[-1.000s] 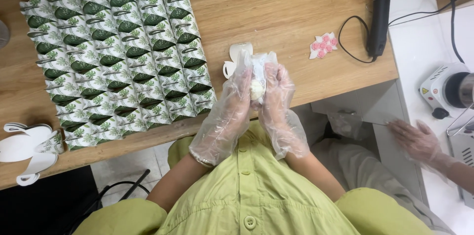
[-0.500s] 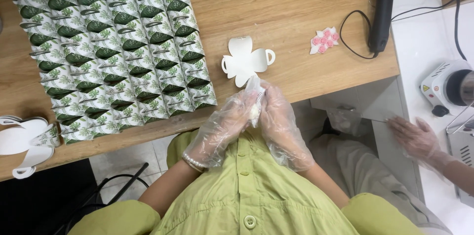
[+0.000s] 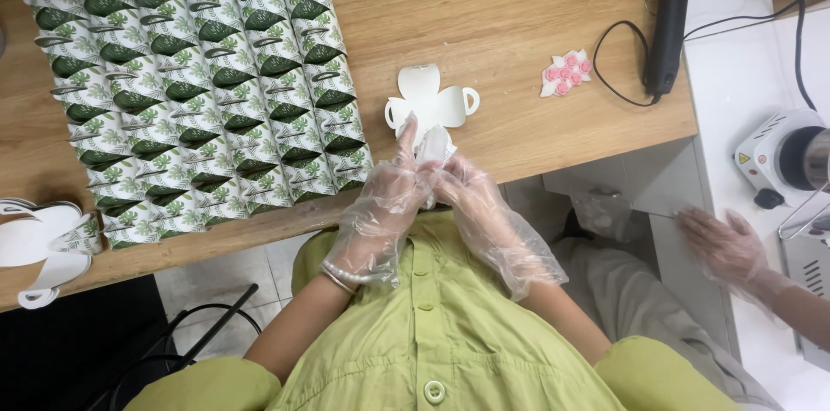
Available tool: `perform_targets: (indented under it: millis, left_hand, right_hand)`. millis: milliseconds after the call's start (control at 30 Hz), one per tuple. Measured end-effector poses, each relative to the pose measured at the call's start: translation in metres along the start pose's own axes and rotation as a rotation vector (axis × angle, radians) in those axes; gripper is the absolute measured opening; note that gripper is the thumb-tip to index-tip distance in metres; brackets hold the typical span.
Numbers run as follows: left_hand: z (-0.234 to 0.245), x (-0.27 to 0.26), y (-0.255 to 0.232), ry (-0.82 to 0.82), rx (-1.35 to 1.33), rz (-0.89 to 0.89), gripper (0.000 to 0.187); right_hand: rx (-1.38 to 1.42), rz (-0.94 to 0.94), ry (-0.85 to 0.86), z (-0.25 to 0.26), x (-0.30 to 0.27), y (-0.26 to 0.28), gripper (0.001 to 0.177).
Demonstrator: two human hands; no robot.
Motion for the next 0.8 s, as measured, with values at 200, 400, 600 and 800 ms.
perform_targets:
  millis: [200,400,600,800]
  left_hand:
    - [0.022,0.000,-0.001,0.100,0.224,0.133,0.093]
    - [0.064,-0.005,-0.002,-0.237,-0.324,0.596,0.089]
    - [0.053,-0.006,0.020,-0.377,-0.918,0.657,0.099]
    - [0.034,0.003,0.006,-0.173,-0.675,0.667,0.102]
  right_hand:
    - [-0.105,0.026,0.017,0.002,0.024,0.029,0.044]
    - [-0.668,0.329,0.158,0.058,0.117,0.071,0.059]
    - [-1.323,-0.065,0.337,0.044,0.203,0.067,0.045]
    - [-1.599,-0.107,0.511,0.098,0.270,0.015,0.036]
Point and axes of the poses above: each hand's wrist, its own x-axis towards the middle knuckle, its own z-axis out of the back of the hand, y = z × x, the point moved 1 cm from there along x, towards the middle knuckle, and after that the axes turned 5 degrees about -z, right-handed, at the moved point
